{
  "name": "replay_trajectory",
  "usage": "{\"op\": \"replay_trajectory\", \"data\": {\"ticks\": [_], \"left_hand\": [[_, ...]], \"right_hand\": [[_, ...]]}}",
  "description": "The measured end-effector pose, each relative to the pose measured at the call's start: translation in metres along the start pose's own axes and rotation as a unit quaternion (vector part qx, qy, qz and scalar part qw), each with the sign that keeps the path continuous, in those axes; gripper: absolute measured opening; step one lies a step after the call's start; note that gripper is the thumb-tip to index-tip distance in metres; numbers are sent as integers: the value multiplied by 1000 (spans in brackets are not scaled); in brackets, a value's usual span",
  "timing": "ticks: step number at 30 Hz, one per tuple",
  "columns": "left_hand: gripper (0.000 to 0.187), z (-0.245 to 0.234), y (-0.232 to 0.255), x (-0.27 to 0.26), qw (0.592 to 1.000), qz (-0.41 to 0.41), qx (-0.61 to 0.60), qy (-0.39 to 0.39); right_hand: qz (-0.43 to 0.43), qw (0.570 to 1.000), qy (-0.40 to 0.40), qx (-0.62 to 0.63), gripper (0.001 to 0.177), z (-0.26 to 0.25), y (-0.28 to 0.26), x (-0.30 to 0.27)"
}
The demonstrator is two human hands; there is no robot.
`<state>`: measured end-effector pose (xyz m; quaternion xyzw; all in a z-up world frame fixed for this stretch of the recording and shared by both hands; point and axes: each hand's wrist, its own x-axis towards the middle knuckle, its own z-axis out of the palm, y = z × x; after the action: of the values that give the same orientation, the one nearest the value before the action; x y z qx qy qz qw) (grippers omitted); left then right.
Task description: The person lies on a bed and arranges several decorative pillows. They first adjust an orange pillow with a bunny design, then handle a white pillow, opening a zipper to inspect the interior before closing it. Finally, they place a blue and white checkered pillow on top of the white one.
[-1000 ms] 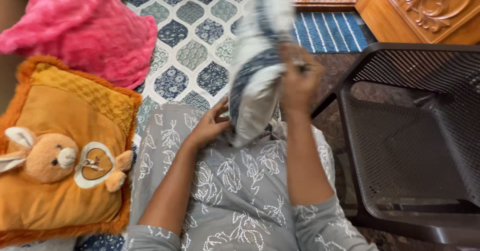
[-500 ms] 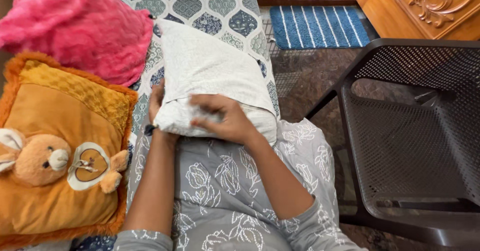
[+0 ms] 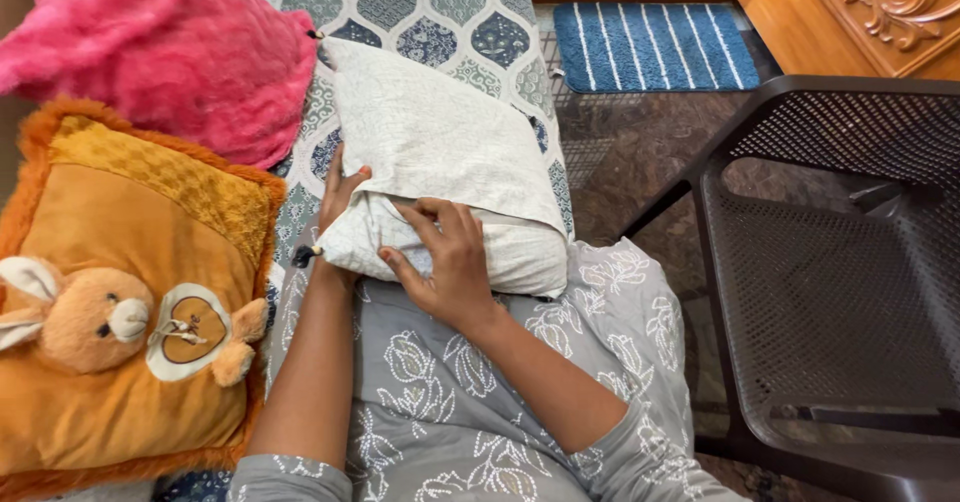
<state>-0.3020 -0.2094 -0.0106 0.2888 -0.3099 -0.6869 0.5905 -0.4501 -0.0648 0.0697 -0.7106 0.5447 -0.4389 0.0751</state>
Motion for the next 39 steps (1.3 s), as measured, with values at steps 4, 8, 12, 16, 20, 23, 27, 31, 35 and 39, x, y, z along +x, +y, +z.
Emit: {"op": "replay_trajectory", "data": {"ticks": [4,8,12,16,20,23,27,31,35,39], "left_hand": [[73,-27,-27,54,999,15,-24,-40],[73,-50,-50,97,997,16,-11,-76],[70,-49,-57,111,997,24,37,-63],[63,-28,-45,60,991,134,20,8],[36,-14,19,9,917,270,293,3],[32,-4,79,-28,839,276,445,-149],[53,26,119,-63,684,185,629,-320],[55,46,130,-82,612,125,735,-265],[43,52,121,-84,568,132,780,-228],[31,37,112,-78,570,221,762,-212]], "right_hand": [[-121,993,10,-8,68,11,3,7],[-61,997,3,36,81,14,12,24],[-11,996,58,-64,81,7,12,33],[73,997,-1,-18,79,2,10,36],[100,991,-72,45,64,7,1,27],[-3,999,-42,-2,58,12,-11,14],[-35,998,-44,-25,48,15,-15,5],[-46,997,-63,-6,44,15,-10,-3],[-18,996,-84,22,43,18,2,-5],[5,996,-90,12,40,15,14,-6]]}}
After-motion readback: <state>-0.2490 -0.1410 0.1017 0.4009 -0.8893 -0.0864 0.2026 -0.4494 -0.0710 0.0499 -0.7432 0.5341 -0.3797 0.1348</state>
